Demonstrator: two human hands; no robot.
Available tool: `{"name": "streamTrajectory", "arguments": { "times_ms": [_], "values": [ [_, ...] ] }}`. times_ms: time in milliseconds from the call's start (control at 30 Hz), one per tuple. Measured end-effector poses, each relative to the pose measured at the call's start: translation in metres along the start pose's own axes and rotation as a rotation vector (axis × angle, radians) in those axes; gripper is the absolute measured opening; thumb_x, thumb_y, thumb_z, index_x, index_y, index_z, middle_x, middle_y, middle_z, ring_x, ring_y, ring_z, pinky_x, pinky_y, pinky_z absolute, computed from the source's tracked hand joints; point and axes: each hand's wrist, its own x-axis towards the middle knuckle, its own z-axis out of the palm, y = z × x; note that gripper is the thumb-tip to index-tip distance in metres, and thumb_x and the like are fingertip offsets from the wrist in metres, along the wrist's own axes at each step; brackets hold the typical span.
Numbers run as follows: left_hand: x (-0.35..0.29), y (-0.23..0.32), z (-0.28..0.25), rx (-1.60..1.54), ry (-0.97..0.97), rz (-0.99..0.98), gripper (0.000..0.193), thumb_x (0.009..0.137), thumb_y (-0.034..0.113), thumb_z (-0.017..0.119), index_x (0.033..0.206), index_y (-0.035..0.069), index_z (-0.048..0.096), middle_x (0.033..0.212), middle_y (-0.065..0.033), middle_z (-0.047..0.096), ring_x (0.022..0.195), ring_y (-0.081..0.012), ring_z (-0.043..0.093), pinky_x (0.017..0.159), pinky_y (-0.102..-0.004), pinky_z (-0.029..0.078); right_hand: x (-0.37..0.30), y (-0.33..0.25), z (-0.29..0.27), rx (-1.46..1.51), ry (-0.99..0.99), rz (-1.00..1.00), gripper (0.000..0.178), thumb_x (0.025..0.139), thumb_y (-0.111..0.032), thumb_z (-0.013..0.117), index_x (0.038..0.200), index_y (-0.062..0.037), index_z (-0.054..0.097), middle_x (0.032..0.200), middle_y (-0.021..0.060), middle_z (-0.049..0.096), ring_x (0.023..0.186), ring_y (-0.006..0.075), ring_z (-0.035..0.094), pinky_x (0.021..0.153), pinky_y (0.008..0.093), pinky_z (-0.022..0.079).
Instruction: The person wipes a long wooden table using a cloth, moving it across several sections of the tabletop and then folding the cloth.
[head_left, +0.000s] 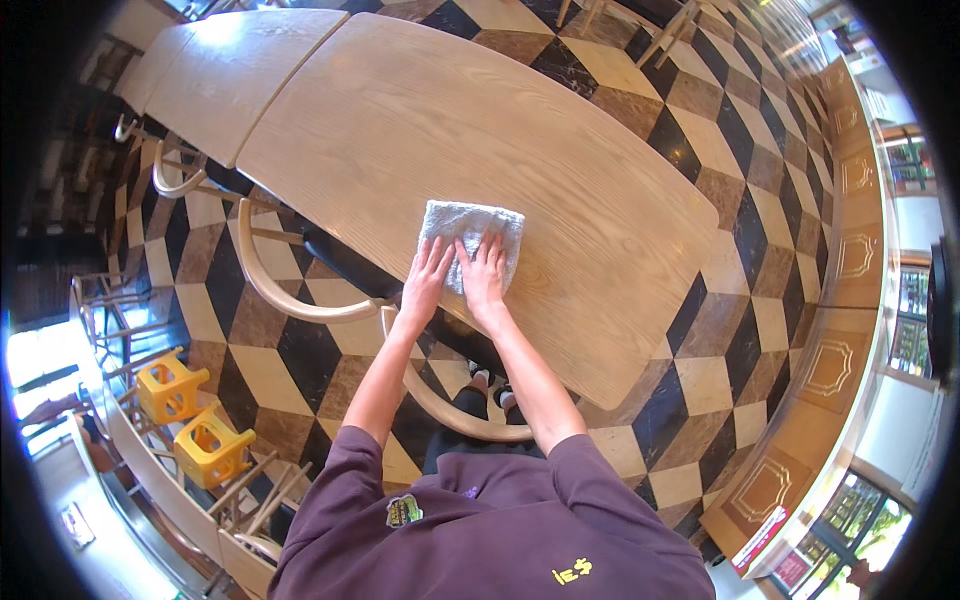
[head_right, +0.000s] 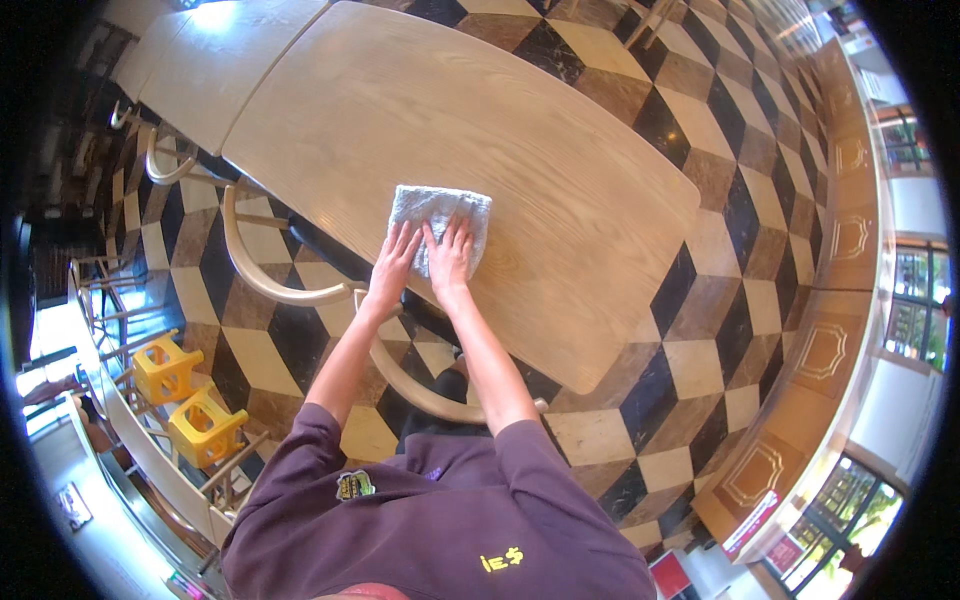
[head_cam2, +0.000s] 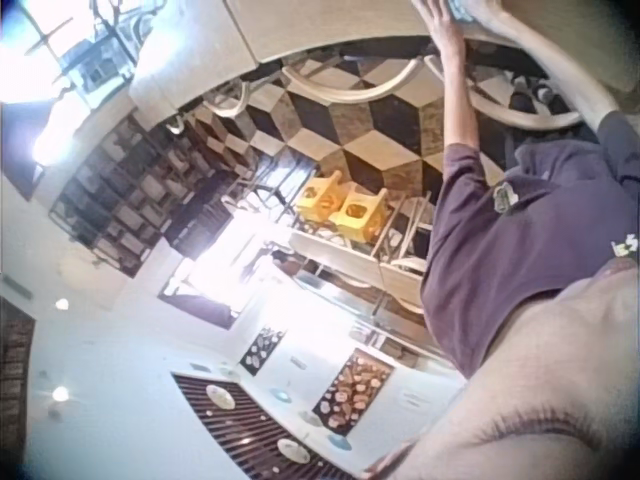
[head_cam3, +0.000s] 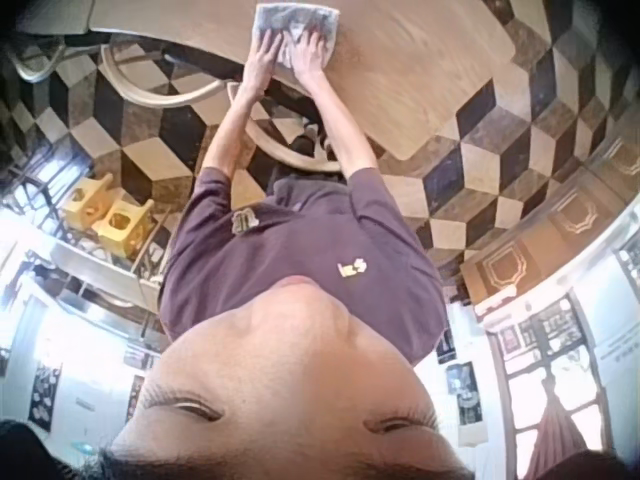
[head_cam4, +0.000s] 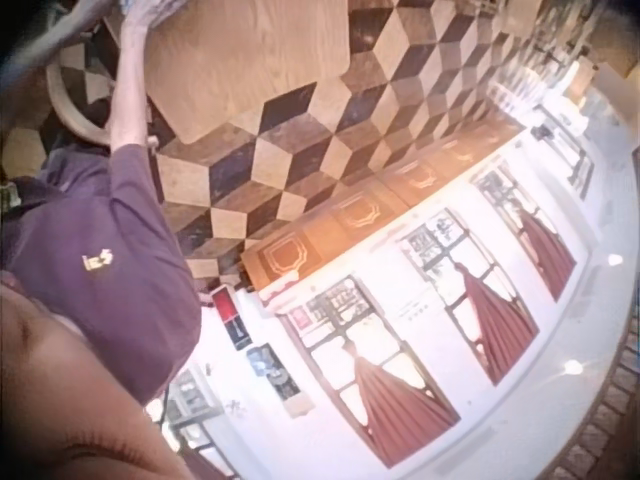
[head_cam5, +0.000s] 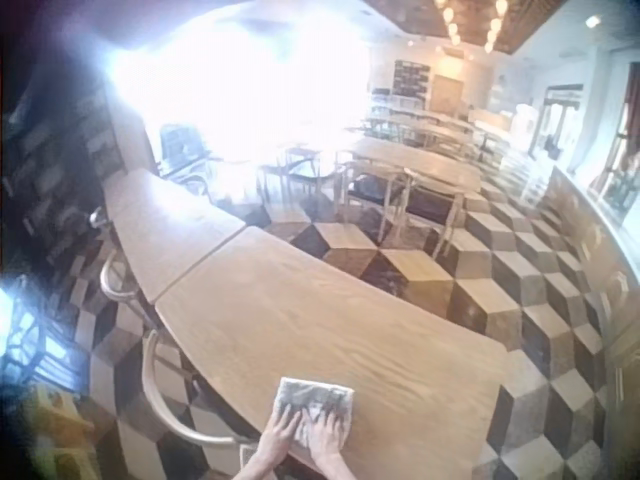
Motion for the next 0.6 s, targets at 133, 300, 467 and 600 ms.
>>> {"name": "streamTrajectory", "arguments": {
  "times_ms": [133,300,467,600],
  "values": [
    [-0.016,0.033,0.013,0.021,-0.008,-0.022,0.07,0.081,-0.006,0.053,0.149,0.003,0.039,0.154,-0.0249,0.033,0.146,-0.0455,0.026,0.119,-0.0511,0.028,-0.027,0.027,-0.016,0.06,0.068,-0.108,0.056,0.094,-0.013,0.049,0.147,-0.0283,0.045,0.146,0.0276,0.041,0.138,0.0489,0.038,0.11,0.0577,0.037],
    [-0.029,0.127,0.043,-0.058,-0.032,0.053,0.076,0.075,-0.007,0.055,0.148,-0.004,0.036,0.154,-0.0298,0.029,0.146,-0.0484,0.022,0.12,-0.0516,0.024,-0.102,0.109,-0.034,-0.026,0.092,-0.064,0.059,0.092,-0.01,0.05,0.148,-0.0281,0.045,0.146,0.0269,0.043,0.137,0.0455,0.041,0.111,0.0544,0.04],
    [-0.044,0.241,0.079,-0.055,-0.172,0.224,0.074,0.082,0.009,0.059,0.151,0.002,0.034,0.158,-0.0202,0.029,0.15,-0.0384,0.021,0.118,-0.0525,0.027,-0.209,0.199,-0.07,0.009,0.025,0.13,0.067,0.091,-0.002,0.048,0.153,-0.0251,0.038,0.149,0.0312,0.038,0.14,0.0487,0.035,0.114,0.0558,0.034],
    [-0.062,0.283,0.096,-0.106,-0.179,0.433,0.072,0.084,0.017,0.058,0.151,0.004,0.035,0.158,-0.0188,0.031,0.149,-0.0359,0.024,0.119,-0.0504,0.026,-0.28,0.206,-0.091,0.005,0.024,0.351,0.056,0.098,-0.011,0.045,0.152,-0.0232,0.039,0.15,0.029,0.035,0.141,0.0483,0.032,0.115,0.0553,0.031]
  ]
}}
